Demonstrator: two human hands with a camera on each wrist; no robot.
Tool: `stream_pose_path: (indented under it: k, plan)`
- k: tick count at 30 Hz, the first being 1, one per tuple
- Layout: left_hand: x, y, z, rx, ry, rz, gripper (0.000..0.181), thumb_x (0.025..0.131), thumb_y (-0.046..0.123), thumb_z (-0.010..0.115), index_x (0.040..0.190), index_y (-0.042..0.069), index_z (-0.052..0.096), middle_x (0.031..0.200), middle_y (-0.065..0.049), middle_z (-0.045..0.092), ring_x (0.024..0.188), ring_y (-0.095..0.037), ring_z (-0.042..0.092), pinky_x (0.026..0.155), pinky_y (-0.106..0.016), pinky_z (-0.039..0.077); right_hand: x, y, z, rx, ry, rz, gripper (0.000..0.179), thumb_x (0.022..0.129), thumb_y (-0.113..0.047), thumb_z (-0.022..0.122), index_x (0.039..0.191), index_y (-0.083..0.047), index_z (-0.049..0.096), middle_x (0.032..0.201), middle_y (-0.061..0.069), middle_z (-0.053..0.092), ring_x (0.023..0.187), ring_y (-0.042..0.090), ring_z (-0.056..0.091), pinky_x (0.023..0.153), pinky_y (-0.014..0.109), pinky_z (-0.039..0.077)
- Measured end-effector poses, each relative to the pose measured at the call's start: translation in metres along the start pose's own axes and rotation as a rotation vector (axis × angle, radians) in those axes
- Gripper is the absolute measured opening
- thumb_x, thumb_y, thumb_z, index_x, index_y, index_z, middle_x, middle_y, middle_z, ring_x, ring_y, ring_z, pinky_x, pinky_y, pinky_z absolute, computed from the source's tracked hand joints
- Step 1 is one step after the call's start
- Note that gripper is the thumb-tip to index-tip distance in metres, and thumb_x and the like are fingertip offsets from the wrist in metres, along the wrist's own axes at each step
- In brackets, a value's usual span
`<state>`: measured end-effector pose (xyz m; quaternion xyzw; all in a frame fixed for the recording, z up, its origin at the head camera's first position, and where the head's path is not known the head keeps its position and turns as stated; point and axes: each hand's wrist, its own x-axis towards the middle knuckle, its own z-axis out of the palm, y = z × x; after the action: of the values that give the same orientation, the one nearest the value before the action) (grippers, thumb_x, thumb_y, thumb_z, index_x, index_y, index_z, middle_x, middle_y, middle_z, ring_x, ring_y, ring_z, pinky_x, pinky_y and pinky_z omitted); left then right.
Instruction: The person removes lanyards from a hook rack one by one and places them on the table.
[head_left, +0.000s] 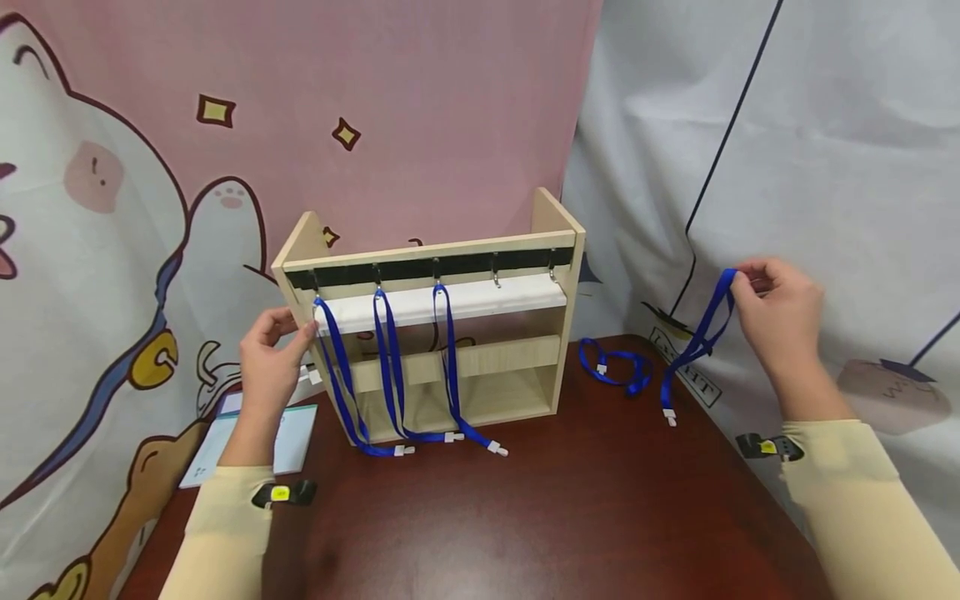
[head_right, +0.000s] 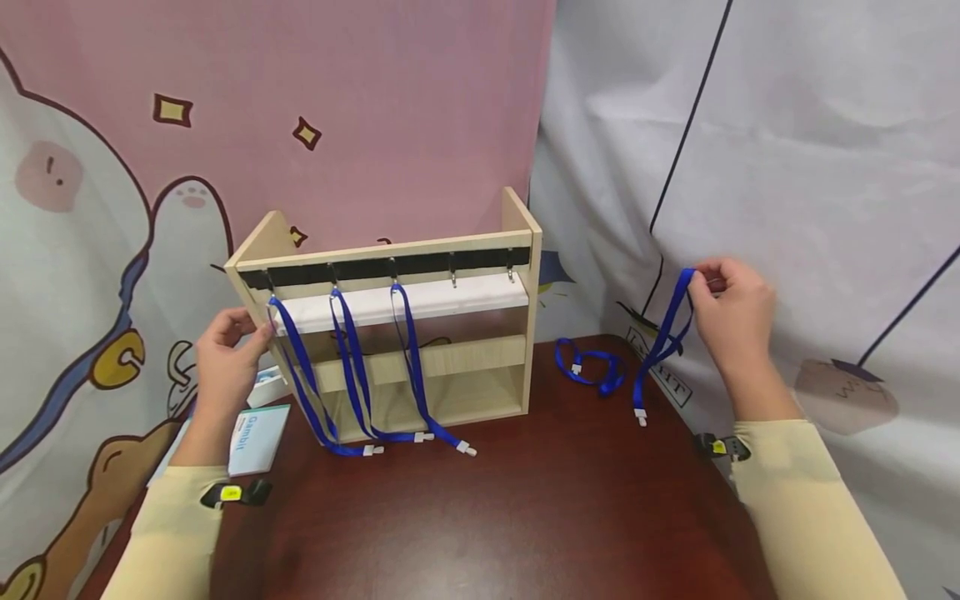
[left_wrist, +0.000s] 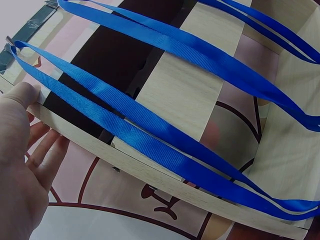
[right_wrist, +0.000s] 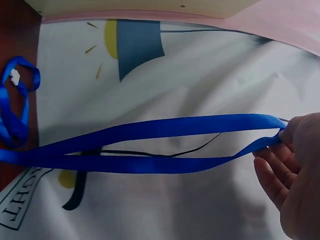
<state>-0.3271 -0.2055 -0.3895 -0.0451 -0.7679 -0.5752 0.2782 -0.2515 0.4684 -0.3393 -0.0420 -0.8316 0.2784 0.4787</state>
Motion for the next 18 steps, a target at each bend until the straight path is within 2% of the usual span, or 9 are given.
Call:
stream_pose_path:
  k: [12, 18]
  plan:
    - [0.0, 0.003, -0.005, 0.01, 0.018, 0.005, 0.032, 0.103, 0.027, 0.083, 0.13, 0.011, 0.075, 0.117, -0.002, 0.076, 0.116, -0.012, 0.065, 0.107, -0.049, 0.047, -0.028, 0.011, 0.01, -0.008, -0.063, -0.014, 0.018, 0.104, -0.012, 0.071, 0.109, 0.003, 0.08, 0.094, 0.022, 0.077, 0.074, -0.019, 0.048, 0.066, 0.005, 0.033]
    - [-0.002, 0.003, -0.005, 0.012, 0.001, 0.015, 0.033, 0.102, 0.028, 0.083, 0.129, 0.011, 0.075, 0.117, -0.002, 0.076, 0.115, -0.013, 0.066, 0.103, -0.045, 0.048, -0.042, 0.017, 0.01, -0.025, -0.097, 0.003, 0.015, 0.103, -0.011, 0.072, 0.108, 0.001, 0.08, 0.094, 0.022, 0.078, 0.073, -0.022, 0.047, 0.066, 0.006, 0.034]
